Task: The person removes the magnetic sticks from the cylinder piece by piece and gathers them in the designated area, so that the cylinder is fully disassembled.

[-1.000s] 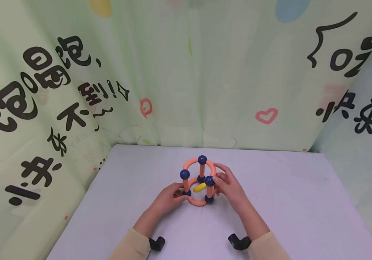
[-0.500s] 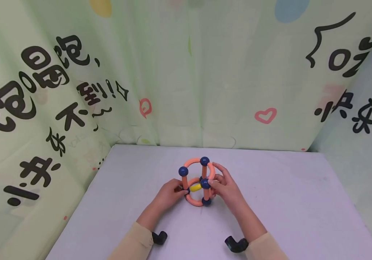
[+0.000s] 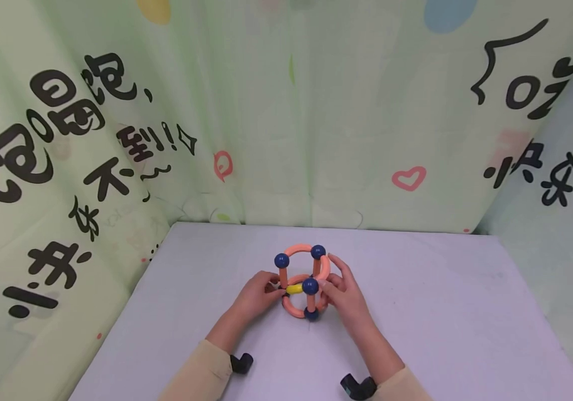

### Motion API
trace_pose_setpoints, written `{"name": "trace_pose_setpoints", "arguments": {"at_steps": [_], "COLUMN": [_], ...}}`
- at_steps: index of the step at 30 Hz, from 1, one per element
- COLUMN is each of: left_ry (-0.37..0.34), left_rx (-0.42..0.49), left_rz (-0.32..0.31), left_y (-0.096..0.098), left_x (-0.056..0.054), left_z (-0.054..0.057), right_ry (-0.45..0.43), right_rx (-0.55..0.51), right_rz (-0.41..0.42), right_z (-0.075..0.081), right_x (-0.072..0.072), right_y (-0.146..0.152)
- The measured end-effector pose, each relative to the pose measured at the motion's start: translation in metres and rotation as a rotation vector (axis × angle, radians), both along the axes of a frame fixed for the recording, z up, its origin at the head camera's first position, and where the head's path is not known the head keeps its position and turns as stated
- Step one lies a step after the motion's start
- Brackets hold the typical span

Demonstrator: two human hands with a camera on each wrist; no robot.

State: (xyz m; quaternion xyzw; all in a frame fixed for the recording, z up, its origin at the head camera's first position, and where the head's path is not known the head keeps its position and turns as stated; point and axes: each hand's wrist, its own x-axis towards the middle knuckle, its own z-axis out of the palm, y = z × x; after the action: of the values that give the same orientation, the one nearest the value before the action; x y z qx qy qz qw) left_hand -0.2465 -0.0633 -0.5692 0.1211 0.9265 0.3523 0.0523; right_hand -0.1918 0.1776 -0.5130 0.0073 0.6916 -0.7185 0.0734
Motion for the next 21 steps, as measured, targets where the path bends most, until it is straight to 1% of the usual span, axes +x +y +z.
{"name": "trace_pose_setpoints", "arguments": {"at_steps": [2, 4, 5, 7, 9, 11, 13, 15, 18, 21], "left_ry": [0.019, 0.053, 0.070, 0.120, 0.171, 0.197, 0.209, 0.201, 0.188, 0.179], "left_rx": [-0.008, -0.005, 0.008, 0.043, 0.103, 0.176, 0.234, 0.277, 0.296, 0.301], "left_rz": [0.031, 0.021, 0.000, -0.063, -0.126, -0.171, -0.193, -0.201, -0.212, -0.230], "left_y": [-0.002, -0.005, -0.006, -0.008, -0.007, -0.004, 0.001, 0.006, 0.013, 0.019], "left_x": [0.007, 0.015, 0.020, 0.029, 0.037, 0.043, 0.046, 0.047, 0.046, 0.044], "left_z": [0.004, 0.009, 0.014, 0.023, 0.032, 0.039, 0.042, 0.043, 0.043, 0.043], "right_ry": [-0.001, 0.002, 0.002, 0.006, 0.008, 0.007, 0.004, -0.003, -0.014, -0.031], "right_rx": [0.026, 0.057, 0.072, 0.103, 0.129, 0.150, 0.164, 0.165, 0.151, 0.113], "right_rz": [0.003, 0.009, 0.017, 0.033, 0.054, 0.076, 0.096, 0.112, 0.127, 0.130], "right_z": [0.001, 0.002, 0.003, 0.004, 0.006, 0.008, 0.009, 0.010, 0.012, 0.014], "right_x": [-0.001, -0.004, -0.006, -0.010, -0.014, -0.018, -0.022, -0.026, -0.031, -0.034], "right_y": [0.001, 0.002, 0.004, 0.006, 0.009, 0.012, 0.014, 0.016, 0.017, 0.017]}}
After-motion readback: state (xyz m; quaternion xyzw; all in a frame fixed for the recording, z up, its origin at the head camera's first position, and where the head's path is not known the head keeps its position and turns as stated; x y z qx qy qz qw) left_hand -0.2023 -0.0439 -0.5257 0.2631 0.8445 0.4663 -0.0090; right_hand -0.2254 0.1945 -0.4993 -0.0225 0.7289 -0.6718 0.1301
